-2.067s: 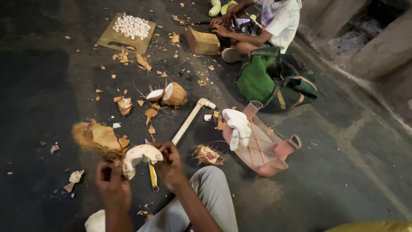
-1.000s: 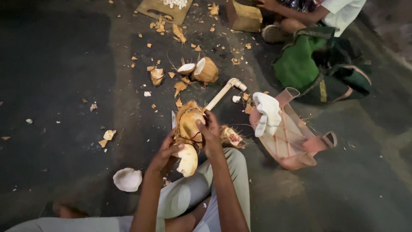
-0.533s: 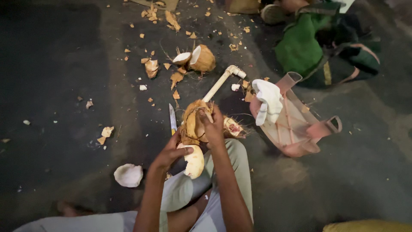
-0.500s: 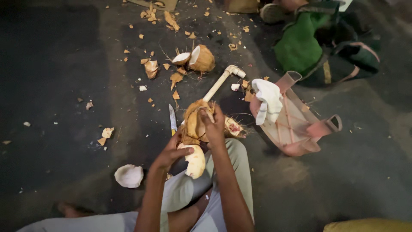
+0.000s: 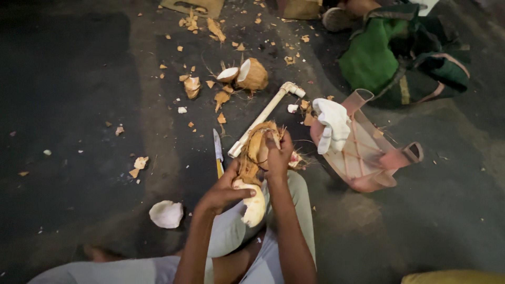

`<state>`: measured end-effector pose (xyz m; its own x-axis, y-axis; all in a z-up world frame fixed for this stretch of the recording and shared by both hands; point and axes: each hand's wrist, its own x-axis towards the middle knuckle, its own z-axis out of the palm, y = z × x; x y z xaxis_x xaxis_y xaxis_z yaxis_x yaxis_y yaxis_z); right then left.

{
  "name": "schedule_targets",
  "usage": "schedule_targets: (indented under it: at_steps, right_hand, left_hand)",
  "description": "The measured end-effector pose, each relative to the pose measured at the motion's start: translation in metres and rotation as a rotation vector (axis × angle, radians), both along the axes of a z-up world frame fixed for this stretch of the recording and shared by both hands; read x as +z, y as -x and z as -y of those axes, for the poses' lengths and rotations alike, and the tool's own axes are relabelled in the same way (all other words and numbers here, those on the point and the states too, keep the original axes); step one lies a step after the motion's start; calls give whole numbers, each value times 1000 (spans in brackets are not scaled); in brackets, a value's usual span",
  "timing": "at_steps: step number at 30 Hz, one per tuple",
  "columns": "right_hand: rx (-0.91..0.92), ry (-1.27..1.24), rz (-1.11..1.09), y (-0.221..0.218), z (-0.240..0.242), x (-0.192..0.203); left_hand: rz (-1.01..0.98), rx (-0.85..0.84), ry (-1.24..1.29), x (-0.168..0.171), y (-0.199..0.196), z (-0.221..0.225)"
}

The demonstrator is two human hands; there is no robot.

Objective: The person sits on the floor and uses a knife to peel the husk from a coconut. They rotate the coconut and scrape away the fibrous outer layer to expose the white shell underneath.

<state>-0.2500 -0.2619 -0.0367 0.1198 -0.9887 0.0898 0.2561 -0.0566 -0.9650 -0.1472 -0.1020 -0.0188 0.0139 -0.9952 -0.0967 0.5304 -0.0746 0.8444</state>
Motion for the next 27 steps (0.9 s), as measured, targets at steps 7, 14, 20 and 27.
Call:
schedule_targets:
  at_steps: [7,14,20,27]
  right_hand:
    - [68,-67,-71,-25,11,-40]
    - [116,-81,-21,-66,3,-77]
    - [-114,-78,106,-42,42,-50]
    - [253,-304,-287,-60,17,-97]
  left_hand:
    - [155,40,-71,10,-2,-10]
    - [131,166,-63,16,-14,-34]
    - [-185,-107,87,53,24,-121]
    - [-375,738,-171,-7,-62,-187]
